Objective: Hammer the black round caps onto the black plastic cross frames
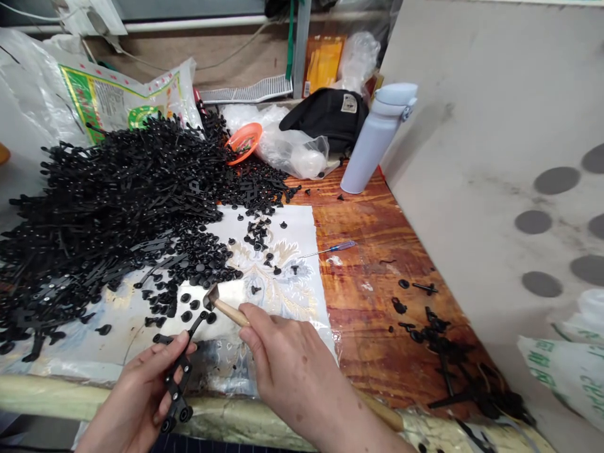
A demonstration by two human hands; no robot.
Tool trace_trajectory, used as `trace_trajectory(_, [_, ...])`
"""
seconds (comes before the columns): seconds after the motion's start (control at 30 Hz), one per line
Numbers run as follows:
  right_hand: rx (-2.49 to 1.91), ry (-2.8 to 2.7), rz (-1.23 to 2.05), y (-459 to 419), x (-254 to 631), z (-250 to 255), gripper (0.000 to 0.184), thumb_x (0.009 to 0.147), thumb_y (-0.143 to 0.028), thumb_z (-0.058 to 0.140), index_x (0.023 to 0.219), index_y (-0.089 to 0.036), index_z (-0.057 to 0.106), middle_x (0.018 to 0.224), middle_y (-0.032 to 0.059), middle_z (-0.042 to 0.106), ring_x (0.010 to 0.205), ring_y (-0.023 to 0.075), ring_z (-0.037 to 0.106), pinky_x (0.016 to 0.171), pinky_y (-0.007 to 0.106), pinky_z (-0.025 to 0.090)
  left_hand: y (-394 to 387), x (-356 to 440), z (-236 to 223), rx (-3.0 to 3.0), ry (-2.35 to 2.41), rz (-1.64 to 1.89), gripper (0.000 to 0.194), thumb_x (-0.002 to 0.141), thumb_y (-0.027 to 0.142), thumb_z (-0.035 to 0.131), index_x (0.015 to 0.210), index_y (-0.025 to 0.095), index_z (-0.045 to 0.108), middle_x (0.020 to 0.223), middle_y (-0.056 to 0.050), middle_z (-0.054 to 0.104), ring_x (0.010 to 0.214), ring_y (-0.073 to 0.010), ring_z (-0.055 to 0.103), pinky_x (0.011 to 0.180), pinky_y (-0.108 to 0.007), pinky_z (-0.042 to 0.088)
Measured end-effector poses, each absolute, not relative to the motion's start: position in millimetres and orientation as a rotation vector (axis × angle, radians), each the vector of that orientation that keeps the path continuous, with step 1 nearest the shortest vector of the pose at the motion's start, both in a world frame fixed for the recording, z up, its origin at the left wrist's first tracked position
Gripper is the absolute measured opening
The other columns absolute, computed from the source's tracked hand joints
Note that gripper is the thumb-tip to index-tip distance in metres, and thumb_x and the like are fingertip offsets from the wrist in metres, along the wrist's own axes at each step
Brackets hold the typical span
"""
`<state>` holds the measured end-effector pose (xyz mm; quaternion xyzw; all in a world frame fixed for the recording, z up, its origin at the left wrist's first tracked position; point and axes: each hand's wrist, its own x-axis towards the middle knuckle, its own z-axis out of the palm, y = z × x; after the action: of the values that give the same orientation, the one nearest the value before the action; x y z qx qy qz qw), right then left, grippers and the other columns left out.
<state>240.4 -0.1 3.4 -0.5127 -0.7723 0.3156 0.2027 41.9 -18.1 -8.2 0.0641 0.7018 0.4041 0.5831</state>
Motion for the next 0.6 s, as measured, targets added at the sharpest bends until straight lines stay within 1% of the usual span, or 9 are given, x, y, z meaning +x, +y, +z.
trace_trajectory(0.1, [-1.429, -2.163, 0.89, -1, 240, 3, 0.039, 0.099, -0.029, 0.033, 0.134, -0.027, 0.049, 0.086, 0.0054, 0.071, 0.078, 0.0219, 0.068, 0.072, 0.036, 0.054, -19, 43, -9, 0.158, 1.642, 0.947, 0.036, 0.049, 0.039, 0.086, 0.058, 0.014, 0.061, 0.038, 0.005, 0.053, 0.022, -0.0011, 0.033, 0.025, -0.011, 0.016])
trace_trajectory(0.23, [-1.452, -2.146, 0.888, -1, 240, 5, 0.038, 0.098, -0.029, 0.033, 0.132, -0.027, 0.05, 0.085, 0.0054, 0.071, 0.079, 0.0231, 0.068, 0.073, 0.037, 0.053, -19, 39, -10, 0.129, 1.62, 0.953, 0.036, 0.05, 0.039, 0.086, 0.061, 0.012, 0.064, 0.038, 0.006, 0.051, 0.022, -0.0003, 0.032, 0.025, -0.01, 0.017])
trace_trajectory(0.33, [-1.466, -2.129, 0.868, -1, 240, 6, 0.037, 0.097, -0.028, 0.035, 0.131, -0.027, 0.051, 0.086, 0.0056, 0.071, 0.081, 0.0238, 0.068, 0.072, 0.036, 0.053, -18, 35, -10, 0.063, 1.573, 0.919, 0.031, 0.059, 0.037, 0.083, 0.066, 0.011, 0.067, 0.039, 0.006, 0.049, 0.024, -0.0002, 0.032, 0.024, -0.01, 0.02])
trace_trajectory(0.47, [-1.437, -2.107, 0.833, 0, 241, 5, 0.036, 0.097, -0.026, 0.035, 0.129, -0.025, 0.051, 0.094, 0.0062, 0.071, 0.084, 0.0233, 0.068, 0.072, 0.035, 0.052, -17, 32, -10, -0.022, 1.552, 0.927, 0.02, 0.071, 0.031, 0.075, 0.068, 0.012, 0.068, 0.04, 0.005, 0.049, 0.024, -0.0014, 0.032, 0.024, -0.011, 0.021])
trace_trajectory(0.6, [-1.427, -2.108, 0.782, -1, 242, 4, 0.036, 0.097, -0.025, 0.036, 0.131, -0.025, 0.049, 0.097, 0.0062, 0.071, 0.085, 0.0231, 0.068, 0.071, 0.034, 0.051, -17, 30, -10, -0.009, 1.532, 0.939, 0.018, 0.073, 0.028, 0.074, 0.069, 0.012, 0.068, 0.041, 0.004, 0.051, 0.025, -0.0028, 0.036, 0.024, -0.011, 0.024])
